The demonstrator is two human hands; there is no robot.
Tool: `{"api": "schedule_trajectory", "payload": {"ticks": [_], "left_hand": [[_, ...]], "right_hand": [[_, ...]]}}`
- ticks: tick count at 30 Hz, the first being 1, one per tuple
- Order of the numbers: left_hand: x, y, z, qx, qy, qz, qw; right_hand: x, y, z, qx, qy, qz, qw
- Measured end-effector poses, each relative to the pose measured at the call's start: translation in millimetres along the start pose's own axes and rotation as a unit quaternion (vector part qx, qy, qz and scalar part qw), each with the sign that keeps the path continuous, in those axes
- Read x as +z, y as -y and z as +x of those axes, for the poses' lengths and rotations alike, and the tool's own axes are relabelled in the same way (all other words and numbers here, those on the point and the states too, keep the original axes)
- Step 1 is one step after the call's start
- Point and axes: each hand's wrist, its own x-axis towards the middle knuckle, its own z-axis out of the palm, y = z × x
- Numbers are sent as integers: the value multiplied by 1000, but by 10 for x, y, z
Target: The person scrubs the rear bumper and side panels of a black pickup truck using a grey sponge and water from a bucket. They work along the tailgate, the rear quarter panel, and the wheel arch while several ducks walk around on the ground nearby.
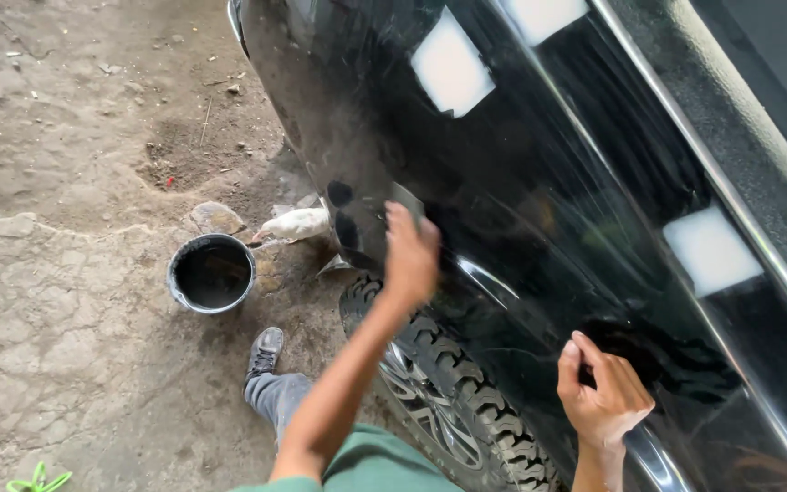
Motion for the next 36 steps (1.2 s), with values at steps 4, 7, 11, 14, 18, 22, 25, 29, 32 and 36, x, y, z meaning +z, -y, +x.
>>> {"api": "schedule_trajectory", "payload": {"ticks": [4, 7, 11, 14, 18, 22, 25, 29, 32, 36], "left_hand": [[-715, -868, -314, -11, -4, -332, 943], [-528, -451, 234, -29, -78, -342, 936], [-586, -313, 678, -68, -146, -332, 929], [-778, -926, 86, -19, -149, -347, 926], [-962, -905, 156, 14, -82, -301, 950], [-909, -391, 968, -62, -127, -313, 939], [-936, -756, 589, -62, -168, -310, 934], [-883, -1196, -165, 58, -101, -334, 935], [-903, -868, 391, 30, -102, -308, 945], [-919, -859, 844, -73, -163, -334, 926]], "right_hand": [[20, -54, -48, 23, -7, 15, 1000], [48, -69, -59, 10, -13, 9, 1000], [22, -57, -100, 21, -6, 10, 1000], [29, -41, -53, 14, -18, 10, 1000], [11, -55, -60, 16, -8, 2, 1000], [-7, -25, -73, 11, -18, 30, 999], [2, -2, -52, 21, -15, 19, 999], [29, -34, -50, 7, -23, -1, 1000], [10, -52, -59, 10, -28, 12, 999], [-20, -28, -59, 22, -35, 26, 999]]}}
